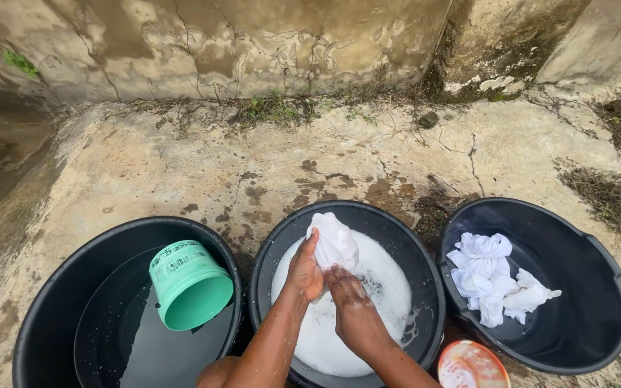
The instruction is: Washing white clothes by hand in a soapy tub of water.
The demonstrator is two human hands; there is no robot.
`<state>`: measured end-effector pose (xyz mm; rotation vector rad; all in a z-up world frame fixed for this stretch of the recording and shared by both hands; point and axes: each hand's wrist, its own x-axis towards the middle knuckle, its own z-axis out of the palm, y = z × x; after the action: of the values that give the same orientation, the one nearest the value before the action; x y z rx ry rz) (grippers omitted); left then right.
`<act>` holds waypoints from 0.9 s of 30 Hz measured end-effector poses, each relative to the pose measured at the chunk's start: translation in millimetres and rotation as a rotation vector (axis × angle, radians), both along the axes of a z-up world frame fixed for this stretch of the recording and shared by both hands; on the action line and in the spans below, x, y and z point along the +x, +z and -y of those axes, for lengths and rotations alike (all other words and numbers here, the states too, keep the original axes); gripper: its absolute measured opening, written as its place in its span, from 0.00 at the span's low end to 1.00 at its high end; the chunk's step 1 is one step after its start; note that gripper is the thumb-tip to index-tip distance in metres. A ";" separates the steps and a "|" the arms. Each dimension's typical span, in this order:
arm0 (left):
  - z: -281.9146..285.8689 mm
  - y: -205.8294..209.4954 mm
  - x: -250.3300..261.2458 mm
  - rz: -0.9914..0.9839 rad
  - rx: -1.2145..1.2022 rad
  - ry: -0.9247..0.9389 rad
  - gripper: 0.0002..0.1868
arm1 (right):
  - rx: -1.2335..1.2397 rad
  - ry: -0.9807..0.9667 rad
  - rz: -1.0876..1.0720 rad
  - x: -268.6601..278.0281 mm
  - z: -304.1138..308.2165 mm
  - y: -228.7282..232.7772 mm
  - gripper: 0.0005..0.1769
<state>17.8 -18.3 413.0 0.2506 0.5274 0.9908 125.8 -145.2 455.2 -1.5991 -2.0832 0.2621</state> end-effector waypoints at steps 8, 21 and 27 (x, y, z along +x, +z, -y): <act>-3.5 29.3 -13.2 -0.116 0.012 -0.153 0.31 | -0.164 -0.378 -0.736 76.9 -92.8 -6.3 0.20; 4.5 46.4 -19.4 -0.149 0.023 -0.374 0.32 | -1.088 -0.373 -1.741 79.9 -80.6 -122.2 0.32; -3.9 34.9 -25.1 -0.324 0.059 -0.440 0.42 | -0.900 -0.176 -1.923 87.0 -95.0 -80.9 0.36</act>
<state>-7.3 -14.5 447.9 0.5602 0.7013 0.5384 212.9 -50.3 374.2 -0.8539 -0.2309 1.8621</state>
